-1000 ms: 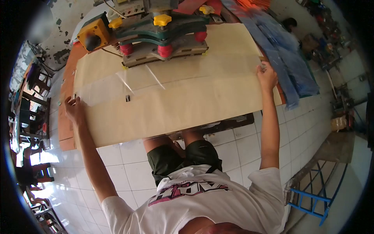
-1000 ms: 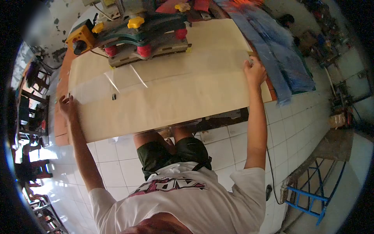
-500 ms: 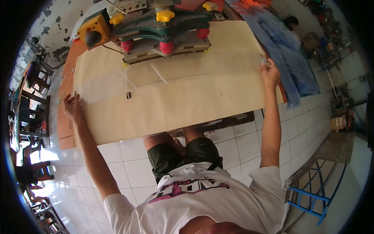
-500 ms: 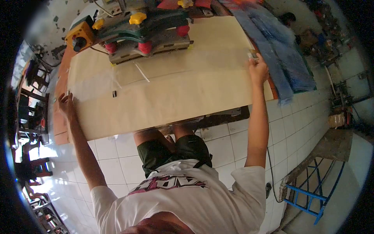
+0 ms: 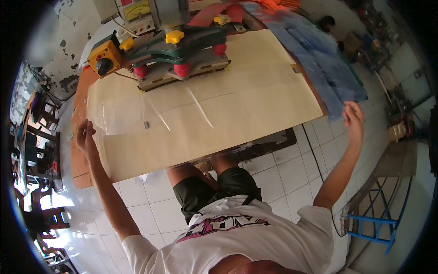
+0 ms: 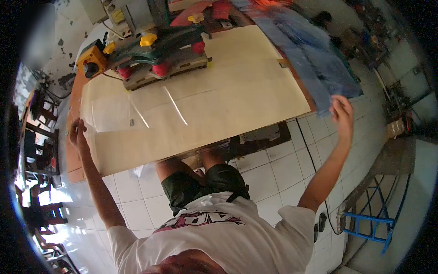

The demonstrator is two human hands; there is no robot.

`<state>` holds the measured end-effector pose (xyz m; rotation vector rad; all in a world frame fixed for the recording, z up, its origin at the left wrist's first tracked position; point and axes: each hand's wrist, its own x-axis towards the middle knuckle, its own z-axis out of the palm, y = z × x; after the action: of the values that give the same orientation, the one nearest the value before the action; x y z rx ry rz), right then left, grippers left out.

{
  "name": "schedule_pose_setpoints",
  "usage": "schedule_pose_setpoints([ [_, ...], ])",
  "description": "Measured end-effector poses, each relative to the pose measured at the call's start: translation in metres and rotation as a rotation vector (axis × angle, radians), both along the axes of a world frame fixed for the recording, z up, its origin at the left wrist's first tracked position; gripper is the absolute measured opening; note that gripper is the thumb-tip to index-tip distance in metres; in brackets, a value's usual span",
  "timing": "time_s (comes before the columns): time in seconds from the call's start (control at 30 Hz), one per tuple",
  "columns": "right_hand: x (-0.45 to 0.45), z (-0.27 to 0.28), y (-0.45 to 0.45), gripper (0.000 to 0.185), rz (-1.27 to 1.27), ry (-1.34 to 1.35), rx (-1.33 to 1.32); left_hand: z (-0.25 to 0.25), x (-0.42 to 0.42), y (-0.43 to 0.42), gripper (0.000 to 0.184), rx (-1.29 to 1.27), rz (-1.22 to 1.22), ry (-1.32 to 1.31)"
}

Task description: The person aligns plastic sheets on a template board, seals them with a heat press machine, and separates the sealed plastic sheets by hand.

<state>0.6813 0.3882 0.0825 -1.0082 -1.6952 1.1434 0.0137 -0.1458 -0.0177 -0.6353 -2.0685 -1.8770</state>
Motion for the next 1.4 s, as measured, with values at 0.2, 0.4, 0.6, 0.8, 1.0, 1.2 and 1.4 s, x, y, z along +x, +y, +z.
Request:
schedule_pose_setpoints([
  [0.2,0.21,-0.028,0.012,0.03,-0.015,0.44,-0.087,0.079,0.079,0.056,0.01,-0.042,-0.501,-0.279],
  [0.4,0.362,-0.065,-0.01,0.038,-0.255,0.359,0.271,0.089,0.131,0.121,0.015,-0.107,-0.828,-0.493],
  [0.6,0.538,-0.104,-0.033,0.045,-0.07,0.569,0.25,0.094,0.179,0.174,0.025,-0.085,-1.12,-0.809],
  [0.8,0.508,-0.04,-0.089,0.04,0.639,1.054,-0.361,0.119,0.239,0.241,0.032,-0.249,-1.252,-1.032],
  [1.0,0.575,-0.038,-0.04,0.037,0.275,1.198,-0.354,0.124,0.282,0.347,0.036,-0.436,-1.441,-0.975],
  [1.2,0.469,0.033,0.068,0.037,0.381,1.242,-0.168,0.173,0.252,0.509,0.041,-0.206,-1.482,-0.706],
  [1.4,0.168,0.101,0.08,0.047,0.464,0.962,-0.112,0.26,0.238,0.575,0.071,0.356,-1.438,-0.784],
])
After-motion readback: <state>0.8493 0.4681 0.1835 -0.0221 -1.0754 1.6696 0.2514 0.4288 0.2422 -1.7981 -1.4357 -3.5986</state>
